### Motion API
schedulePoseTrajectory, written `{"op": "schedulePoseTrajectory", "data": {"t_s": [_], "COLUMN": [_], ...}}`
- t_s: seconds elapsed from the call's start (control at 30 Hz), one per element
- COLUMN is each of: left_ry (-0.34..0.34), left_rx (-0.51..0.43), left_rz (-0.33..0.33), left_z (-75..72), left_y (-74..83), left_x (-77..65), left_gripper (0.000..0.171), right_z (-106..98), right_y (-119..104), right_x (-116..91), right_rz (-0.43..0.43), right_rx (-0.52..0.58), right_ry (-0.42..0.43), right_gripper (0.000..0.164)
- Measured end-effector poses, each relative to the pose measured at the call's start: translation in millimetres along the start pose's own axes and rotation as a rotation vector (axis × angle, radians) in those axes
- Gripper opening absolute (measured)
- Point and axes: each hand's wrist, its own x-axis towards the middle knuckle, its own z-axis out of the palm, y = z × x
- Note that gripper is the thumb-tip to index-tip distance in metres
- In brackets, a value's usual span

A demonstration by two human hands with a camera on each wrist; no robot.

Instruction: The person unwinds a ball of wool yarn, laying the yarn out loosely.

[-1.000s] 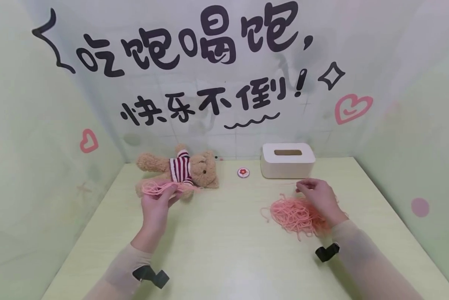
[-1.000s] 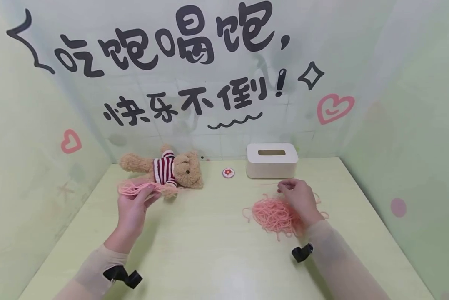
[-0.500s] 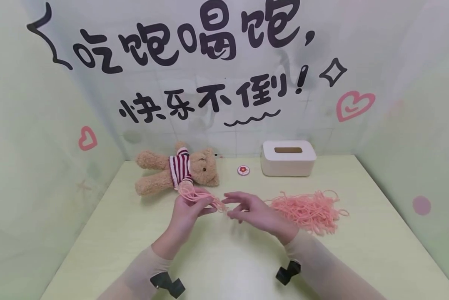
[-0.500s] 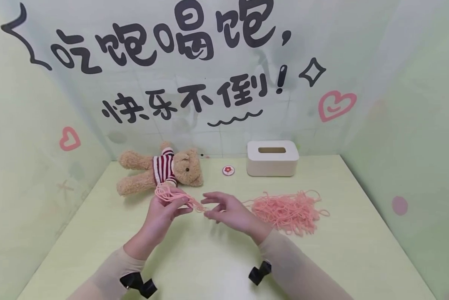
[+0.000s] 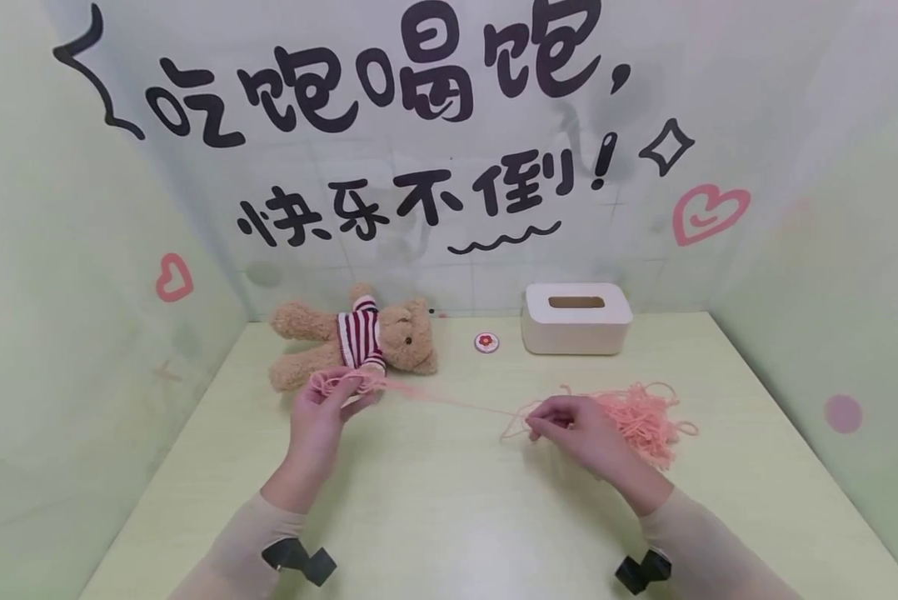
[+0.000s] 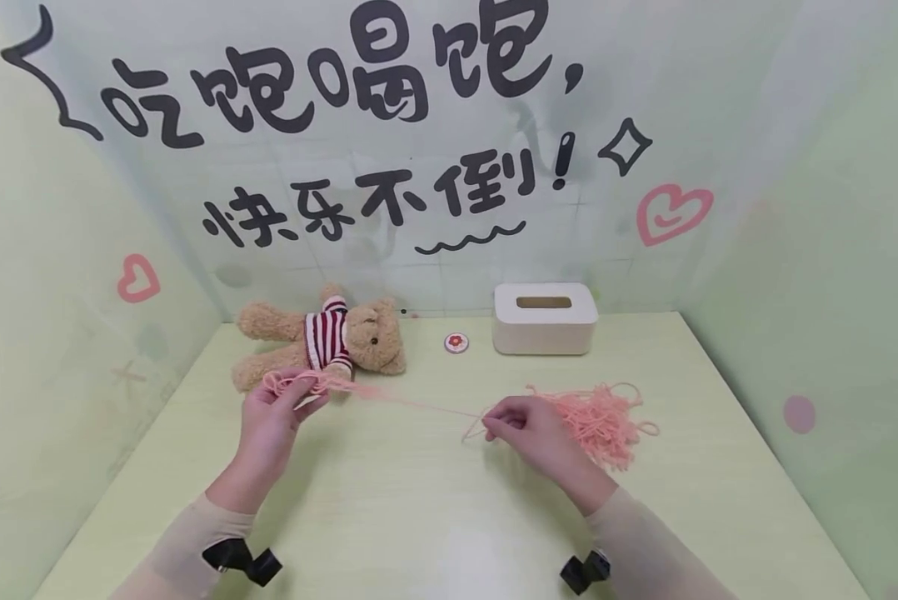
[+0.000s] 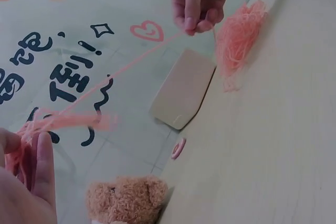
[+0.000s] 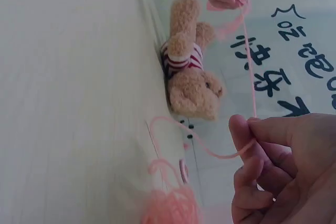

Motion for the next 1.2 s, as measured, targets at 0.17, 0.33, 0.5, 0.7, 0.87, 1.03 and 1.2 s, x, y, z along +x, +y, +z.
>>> {"op": "schedulePoseTrajectory", "data": {"t_s": [0.17,0.33,0.5,0.7,0.87,1.03,1.2], "left_ry": [0.085,0.257,0.331,0.202,-0.044,-0.296,-0.432], "left_rx": [-0.039,-0.132,-0.214,-0.115,0.019,0.08,0.114], "left_rz": [0.105,0.142,0.151,0.122,0.061,0.02,-0.007], "left_z": [-16.0,-26.7,-29.4,-17.4,5.3,28.4,42.0], "left_y": [12.9,22.1,24.6,22.4,21.9,21.4,17.2], "left_x": [10.0,20.4,24.0,13.9,-6.7,-25.9,-37.5], "left_gripper": [0.011,0.013,0.007,0.012,0.008,0.015,0.01], "right_z": [-36,-63,-79,-81,-51,-8,36], "right_y": [14,30,43,44,15,-15,-34], "right_x": [-16,-32,-42,-42,-33,-14,-1], "right_rz": [0.107,0.199,0.208,0.147,0.046,-0.087,-0.163], "right_rx": [-0.078,-0.11,-0.157,-0.239,-0.266,-0.092,0.066], "right_ry": [0.1,0.076,0.013,0.031,0.097,-0.072,-0.255], "right_gripper": [0.021,0.022,0.018,0.016,0.027,0.039,0.058]}}
